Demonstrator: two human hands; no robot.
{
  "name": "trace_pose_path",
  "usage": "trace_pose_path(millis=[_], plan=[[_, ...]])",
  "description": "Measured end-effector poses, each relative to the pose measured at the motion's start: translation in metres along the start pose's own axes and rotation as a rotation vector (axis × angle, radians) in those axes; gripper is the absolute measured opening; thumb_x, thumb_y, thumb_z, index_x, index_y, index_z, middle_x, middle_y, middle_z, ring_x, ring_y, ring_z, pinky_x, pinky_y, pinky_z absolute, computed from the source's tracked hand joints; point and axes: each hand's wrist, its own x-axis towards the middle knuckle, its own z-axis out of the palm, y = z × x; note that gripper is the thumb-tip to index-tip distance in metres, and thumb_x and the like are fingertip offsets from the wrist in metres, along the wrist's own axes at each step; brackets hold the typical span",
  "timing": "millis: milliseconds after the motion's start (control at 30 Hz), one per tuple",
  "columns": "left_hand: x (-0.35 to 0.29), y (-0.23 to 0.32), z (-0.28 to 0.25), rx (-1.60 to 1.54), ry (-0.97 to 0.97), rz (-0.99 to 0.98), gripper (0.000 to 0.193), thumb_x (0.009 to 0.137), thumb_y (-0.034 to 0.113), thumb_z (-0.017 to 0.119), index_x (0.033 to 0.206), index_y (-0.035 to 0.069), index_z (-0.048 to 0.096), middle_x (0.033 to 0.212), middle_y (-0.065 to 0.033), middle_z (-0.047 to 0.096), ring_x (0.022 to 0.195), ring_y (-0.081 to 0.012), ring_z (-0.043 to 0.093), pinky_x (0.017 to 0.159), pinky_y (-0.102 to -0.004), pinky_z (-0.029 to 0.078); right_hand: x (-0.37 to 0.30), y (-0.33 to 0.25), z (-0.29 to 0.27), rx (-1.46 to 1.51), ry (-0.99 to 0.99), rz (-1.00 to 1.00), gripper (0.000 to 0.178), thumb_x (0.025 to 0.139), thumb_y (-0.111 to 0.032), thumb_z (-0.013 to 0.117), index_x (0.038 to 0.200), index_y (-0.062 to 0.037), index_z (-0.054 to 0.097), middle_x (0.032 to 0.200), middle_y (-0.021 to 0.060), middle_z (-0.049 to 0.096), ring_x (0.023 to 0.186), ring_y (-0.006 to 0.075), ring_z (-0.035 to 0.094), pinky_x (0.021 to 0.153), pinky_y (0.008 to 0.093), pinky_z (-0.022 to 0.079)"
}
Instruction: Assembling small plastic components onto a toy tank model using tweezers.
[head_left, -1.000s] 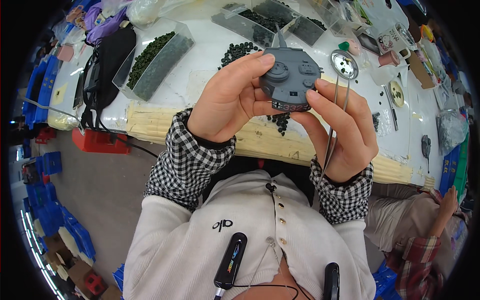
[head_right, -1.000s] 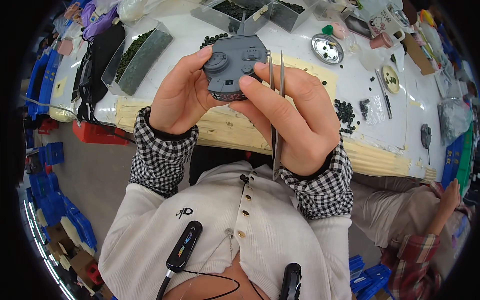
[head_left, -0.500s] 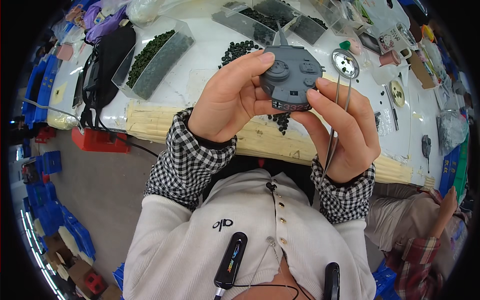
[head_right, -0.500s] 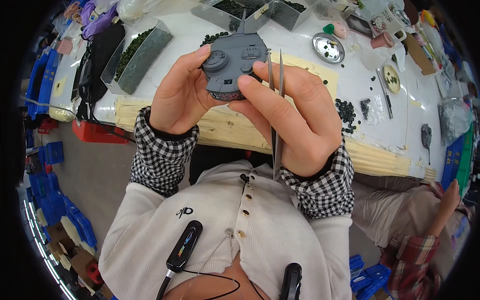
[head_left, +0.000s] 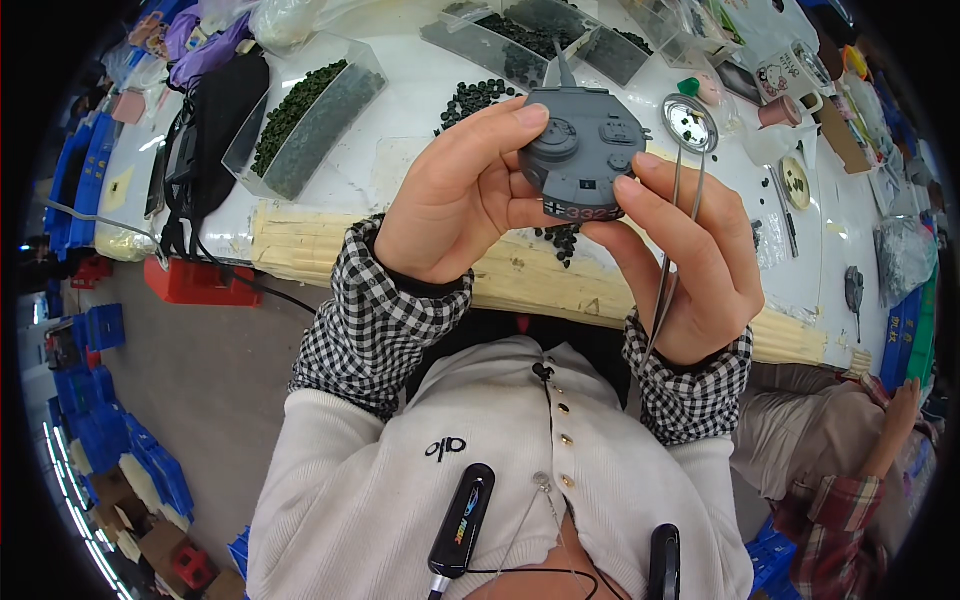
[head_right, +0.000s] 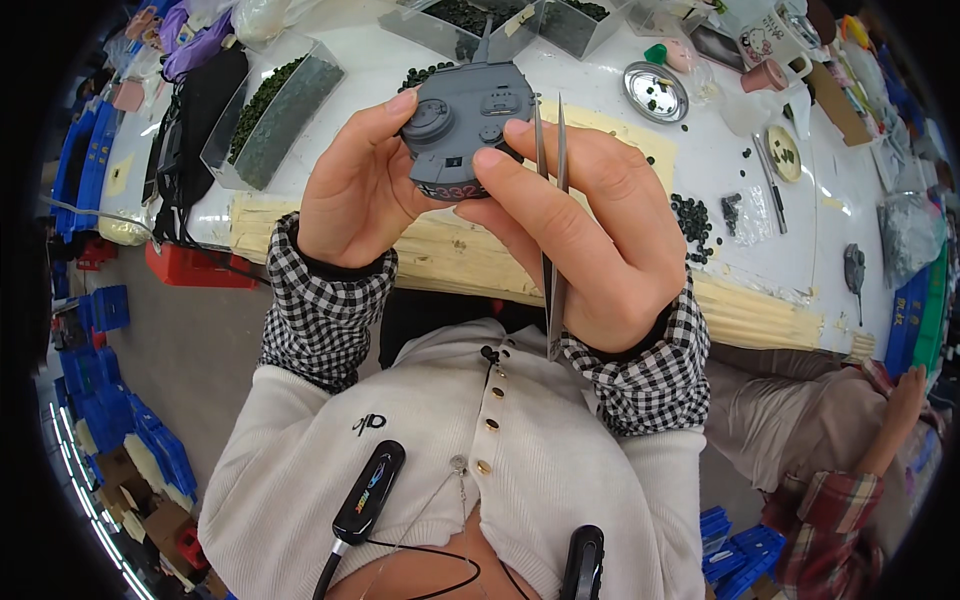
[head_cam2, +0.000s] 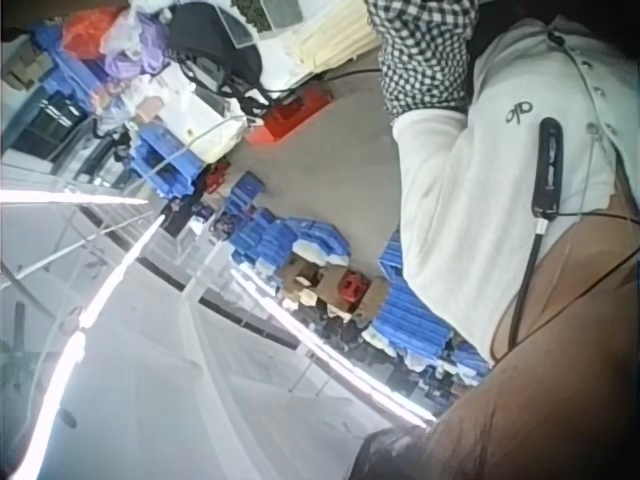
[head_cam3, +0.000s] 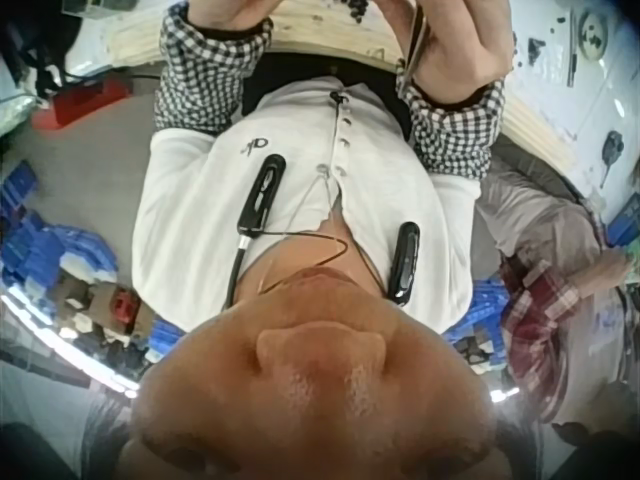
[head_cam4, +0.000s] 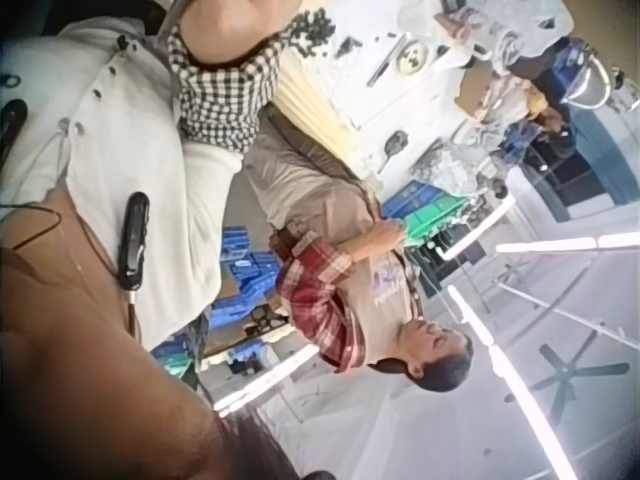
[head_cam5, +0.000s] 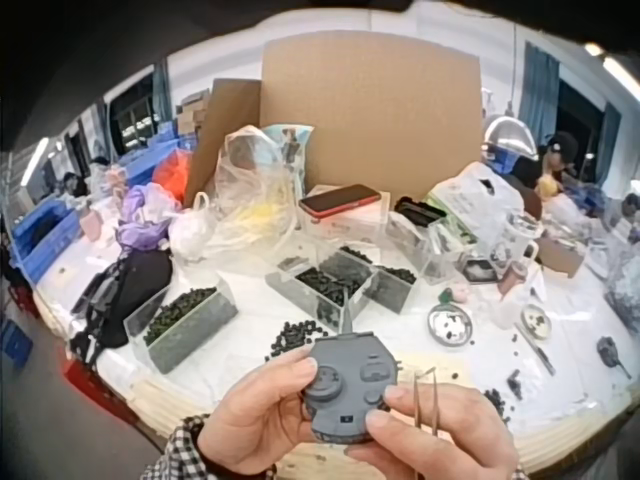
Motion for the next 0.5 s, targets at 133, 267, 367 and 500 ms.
trace_pose_path(millis=[133, 267, 367, 500], plan=[[0.0005, 0.0003, 0.0008, -0.005, -0.001, -0.004, 0.039, 0.099, 0.028, 0.051, 0.124, -0.001, 0.053, 0.109, -0.0117, 0.067, 0.097, -0.018, 0.068, 0.087, -0.0347, 0.058, -0.0003, 0.0011, -0.0002, -0.003, 0.005, -0.004, 0.039, 0.067, -0.004, 0.083, 0.104, -0.0019, 0.071, 0.109, 0.0139, 0.068, 0.097, 0.0263, 0.066, 0.081, 0.0332, 0.055], [0.0, 0.0011, 0.0018, -0.003, 0.012, -0.008, 0.038, 0.098, 0.027, 0.052, 0.124, -0.001, 0.054, 0.108, -0.0112, 0.067, 0.097, -0.0179, 0.068, 0.087, -0.0348, 0.058, -0.0008, 0.0015, -0.0002, -0.002, 0.004, -0.002, 0.039, 0.068, -0.004, 0.083, 0.105, -0.0021, 0.071, 0.11, 0.0141, 0.068, 0.097, 0.026, 0.066, 0.081, 0.0329, 0.055], [0.0, 0.0013, 0.0023, 0.006, 0.014, -0.002, 0.038, 0.098, 0.028, 0.052, 0.123, -0.001, 0.054, 0.107, -0.011, 0.067, 0.096, -0.0179, 0.068, 0.086, -0.0349, 0.058, -0.0011, 0.0018, -0.0002, -0.002, 0.001, 0.001, 0.039, 0.068, -0.004, 0.083, 0.105, -0.0021, 0.071, 0.11, 0.0142, 0.068, 0.097, 0.0258, 0.066, 0.081, 0.0325, 0.055], [0.0002, 0.001, 0.0017, 0.003, 0.018, -0.006, 0.038, 0.098, 0.027, 0.052, 0.123, -0.001, 0.054, 0.108, -0.0114, 0.067, 0.096, -0.018, 0.068, 0.086, -0.035, 0.058, -0.001, 0.0019, -0.0004, -0.004, -0.003, -0.002, 0.039, 0.068, -0.004, 0.083, 0.105, -0.0023, 0.071, 0.11, 0.0144, 0.068, 0.097, 0.0258, 0.066, 0.081, 0.0324, 0.056]])
